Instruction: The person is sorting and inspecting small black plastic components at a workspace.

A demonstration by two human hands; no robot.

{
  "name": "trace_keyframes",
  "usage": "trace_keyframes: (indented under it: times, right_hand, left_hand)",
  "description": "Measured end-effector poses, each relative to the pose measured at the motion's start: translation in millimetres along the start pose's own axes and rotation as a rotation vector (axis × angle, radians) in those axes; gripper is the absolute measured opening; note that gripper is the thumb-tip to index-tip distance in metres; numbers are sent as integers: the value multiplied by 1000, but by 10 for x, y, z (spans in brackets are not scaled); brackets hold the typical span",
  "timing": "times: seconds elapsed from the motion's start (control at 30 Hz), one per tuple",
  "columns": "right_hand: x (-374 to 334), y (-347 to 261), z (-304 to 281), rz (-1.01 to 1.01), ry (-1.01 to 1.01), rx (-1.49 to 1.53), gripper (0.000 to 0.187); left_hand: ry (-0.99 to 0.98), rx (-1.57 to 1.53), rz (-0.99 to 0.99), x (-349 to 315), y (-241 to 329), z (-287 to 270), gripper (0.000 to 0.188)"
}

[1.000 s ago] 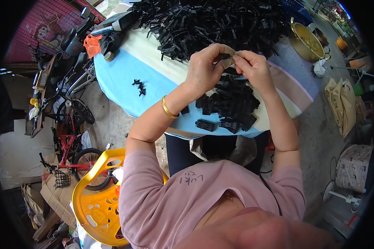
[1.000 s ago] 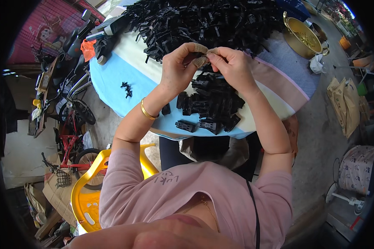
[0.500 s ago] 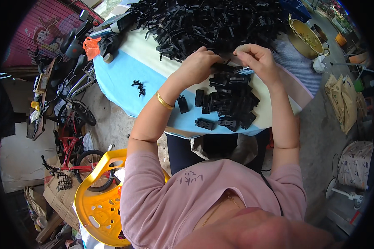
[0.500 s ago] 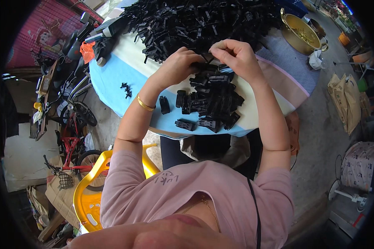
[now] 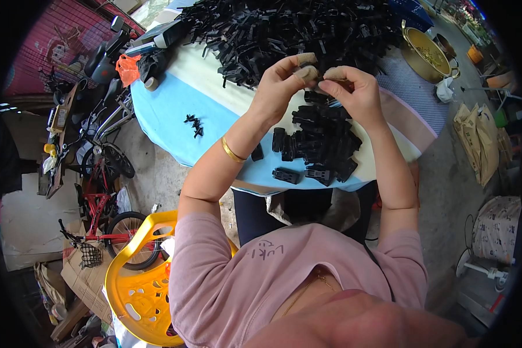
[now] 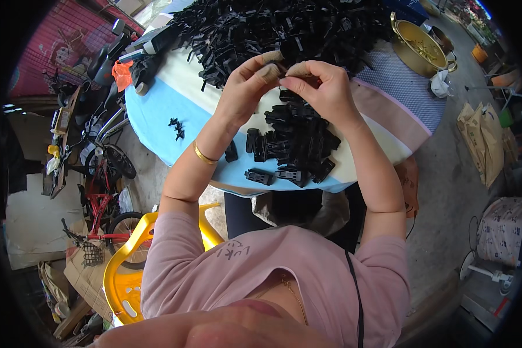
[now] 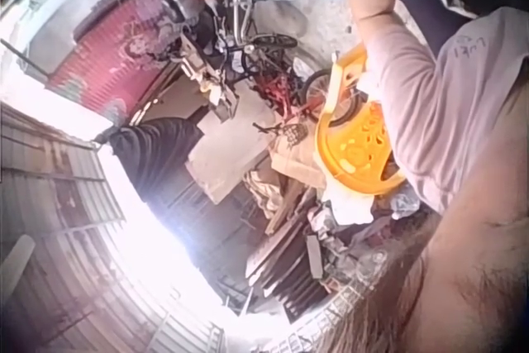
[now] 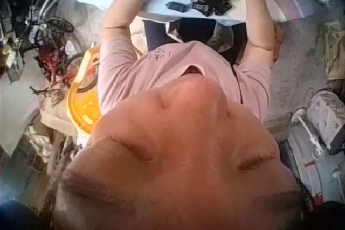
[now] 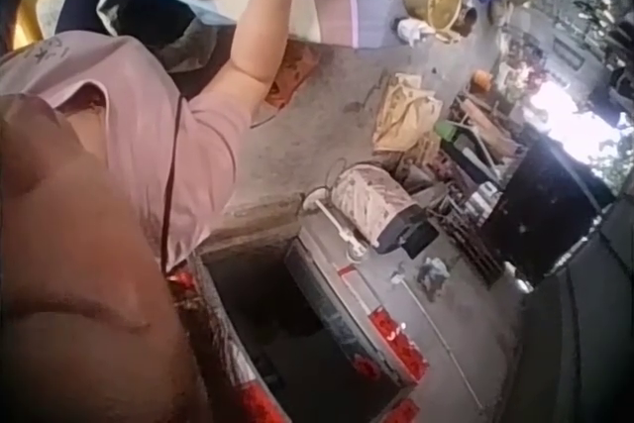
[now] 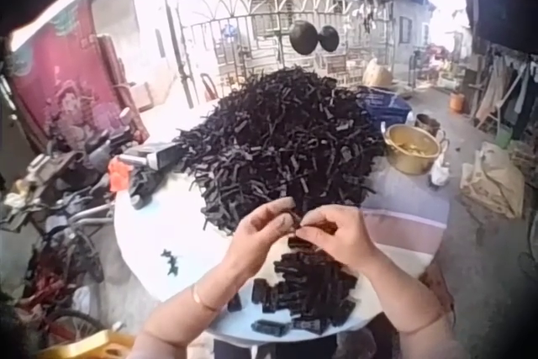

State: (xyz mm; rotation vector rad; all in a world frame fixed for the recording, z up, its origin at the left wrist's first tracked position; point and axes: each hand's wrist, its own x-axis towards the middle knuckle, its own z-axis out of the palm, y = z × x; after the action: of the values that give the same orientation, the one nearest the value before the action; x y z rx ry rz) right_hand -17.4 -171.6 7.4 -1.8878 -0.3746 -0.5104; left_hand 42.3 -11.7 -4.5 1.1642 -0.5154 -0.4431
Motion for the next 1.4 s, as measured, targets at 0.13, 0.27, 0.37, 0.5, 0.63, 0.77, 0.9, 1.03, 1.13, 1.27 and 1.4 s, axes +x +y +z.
trace_keyframes:
  times: [0.13, 0.27, 0.37, 0.5, 0.63, 0.77, 0.9, 1.03, 1.13, 1.27, 1.4]
  right_hand:
    - [27, 49, -31, 260, 73, 203, 15]
    - [42, 85, -64, 387, -6, 259, 16]
    - [23, 117, -36, 364, -69, 253, 16]
    - [35, 32, -106, 413, -59, 434, 14]
    - [23, 30, -66, 410, -41, 554, 14]
    - [-11, 31, 39, 244, -18, 326, 13]
    - [-5, 44, 44, 213, -64, 257, 13]
    - [-19, 21, 41, 217, -57, 209, 12]
    - [-20, -31, 36, 301, -68, 275, 11]
    - [-24, -82, 53, 431, -88, 335, 11]
    - [-10, 2, 29, 375, -96, 299, 12]
  left_hand:
    - [-96, -78, 100, -77, 65, 99, 53]
    - [-91, 351, 326, -85, 6, 147, 68]
    - [-76, 810, 522, -53, 9, 108, 71]
    - [-90, 610, 416, -62, 7, 100, 65]
    - [-113, 214, 161, -43, 7, 52, 47]
    - [-103, 264, 203, -45, -30, 34, 32]
    - [-65, 338, 232, -56, -35, 72, 27]
    - [-20, 427, 326, -74, -42, 89, 23]
    - [31, 555, 376, -120, -10, 104, 19]
    - [85, 836, 621, -157, 24, 128, 16]
    - [42, 863, 580, -119, 36, 135, 19]
